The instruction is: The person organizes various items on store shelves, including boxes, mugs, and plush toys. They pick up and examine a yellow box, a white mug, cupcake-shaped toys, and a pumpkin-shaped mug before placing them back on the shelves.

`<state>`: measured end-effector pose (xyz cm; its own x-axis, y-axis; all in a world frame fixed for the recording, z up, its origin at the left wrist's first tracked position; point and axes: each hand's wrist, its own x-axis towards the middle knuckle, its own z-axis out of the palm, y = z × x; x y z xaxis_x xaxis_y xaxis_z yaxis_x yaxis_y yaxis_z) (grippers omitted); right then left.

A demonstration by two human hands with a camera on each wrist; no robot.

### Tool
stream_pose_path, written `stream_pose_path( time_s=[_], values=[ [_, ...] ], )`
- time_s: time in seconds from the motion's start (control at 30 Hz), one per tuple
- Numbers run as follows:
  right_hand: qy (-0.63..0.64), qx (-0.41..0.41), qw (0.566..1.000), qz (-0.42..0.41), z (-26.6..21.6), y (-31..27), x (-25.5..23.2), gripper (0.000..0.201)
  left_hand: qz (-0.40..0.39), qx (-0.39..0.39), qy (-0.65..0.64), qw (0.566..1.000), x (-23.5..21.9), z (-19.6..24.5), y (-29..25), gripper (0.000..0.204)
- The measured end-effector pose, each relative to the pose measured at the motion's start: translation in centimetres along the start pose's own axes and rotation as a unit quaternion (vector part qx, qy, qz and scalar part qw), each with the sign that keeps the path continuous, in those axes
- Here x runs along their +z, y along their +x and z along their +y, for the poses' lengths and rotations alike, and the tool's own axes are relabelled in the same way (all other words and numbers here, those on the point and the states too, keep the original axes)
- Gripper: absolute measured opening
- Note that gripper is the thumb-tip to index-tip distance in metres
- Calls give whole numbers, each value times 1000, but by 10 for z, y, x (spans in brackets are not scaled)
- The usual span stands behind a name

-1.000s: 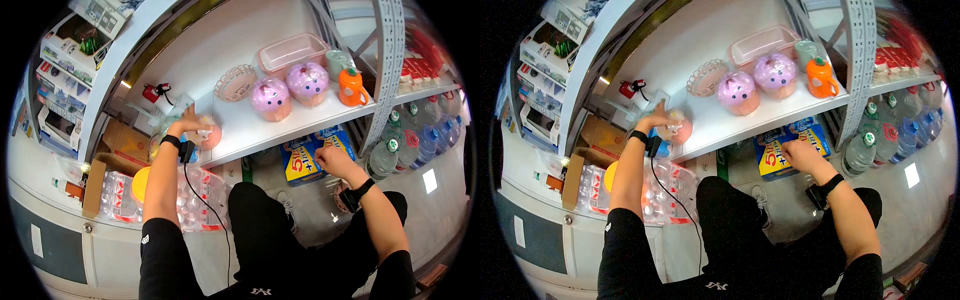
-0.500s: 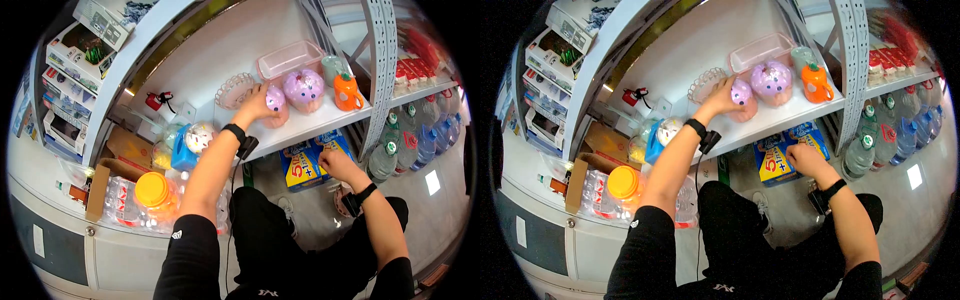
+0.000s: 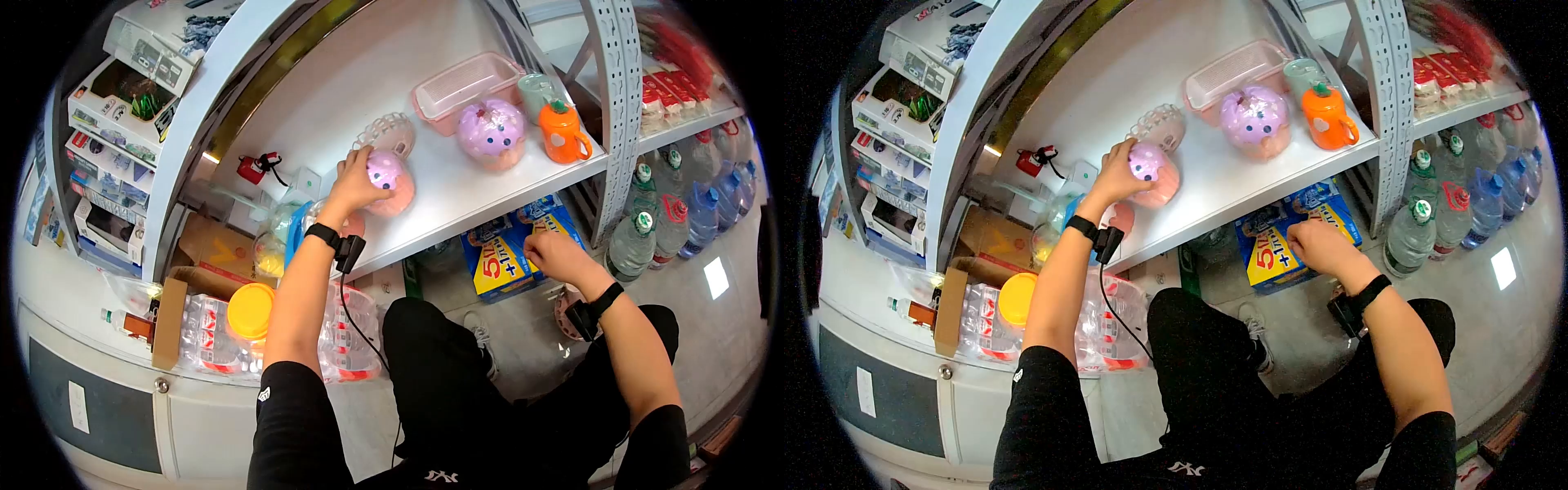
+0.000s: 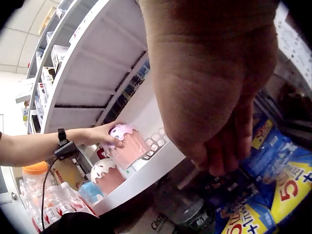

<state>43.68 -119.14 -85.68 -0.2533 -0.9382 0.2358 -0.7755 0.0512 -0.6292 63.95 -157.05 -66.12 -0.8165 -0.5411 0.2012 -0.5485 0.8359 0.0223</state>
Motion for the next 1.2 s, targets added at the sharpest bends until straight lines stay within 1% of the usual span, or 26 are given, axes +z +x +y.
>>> stream_pose_path(
  time_s=[0.13, 0.23, 0.3, 0.4, 0.5, 0.6, 0.7, 0.73, 0.83, 0.87, 0.93, 0.97, 1.0, 1.07, 1.13, 1.2],
  values=[
    [-4, -16, 1000, -5, -7, 5, 5, 12, 8, -10, 0, 1000, 4, -30, -22, 114],
    [10, -18, 1000, -8, -8, 8, 13, 12, 23, -2, -1, 1000, 8, -39, -29, 113],
    [3, -25, 1000, -16, -9, 10, 15, 12, 19, 4, -2, 1000, 7, -36, -28, 113],
    [3, -24, 999, -24, -10, 10, 15, 12, -12, 8, 15, 1000, 10, -36, -22, 112],
    [1, -14, 1000, -27, -5, 10, 15, 13, -31, 4, -9, 999, 14, -37, -19, 111],
    [-6, -14, 1000, -26, -4, 8, 13, 14, 0, 8, 2, 1000, 25, -41, -16, 114],
    [-16, -2, 999, -32, -8, 6, 8, 17, -3, -3, -3, 1000, 32, -45, -15, 118],
    [-18, 1, 999, -37, -8, 7, 9, 18, -9, 5, -9, 1000, 32, -48, -15, 122],
    [-22, -10, 999, -35, -5, 10, 15, 19, -23, 8, 3, 1000, 35, -54, -14, 125],
    [-22, -18, 999, -30, -6, 11, 16, 20, -52, -11, -1, 999, 29, -50, -13, 133],
    [-24, -18, 999, -37, -7, 15, 17, 21, -84, -45, 58, 994, 18, -40, -10, 133],
    [-25, -17, 999, -41, -8, 16, 17, 21, -100, -61, 87, 989, 9, -29, -8, 134],
    [-28, -9, 999, -37, -10, 17, 17, 23, -53, -22, 94, 994, 2, -14, -3, 131],
    [-12, -17, 1000, -10, -11, 17, 18, 23, 37, 55, 101, 993, -4, 19, 5, 126],
    [-3, -21, 1000, -5, -11, 16, 19, 21, 77, 158, 5, 984, -5, 65, 23, 114],
    [0, -20, 1000, -16, -11, 18, 19, 18, 83, 210, -63, 972, 6, 111, 43, 110]
  ],
)
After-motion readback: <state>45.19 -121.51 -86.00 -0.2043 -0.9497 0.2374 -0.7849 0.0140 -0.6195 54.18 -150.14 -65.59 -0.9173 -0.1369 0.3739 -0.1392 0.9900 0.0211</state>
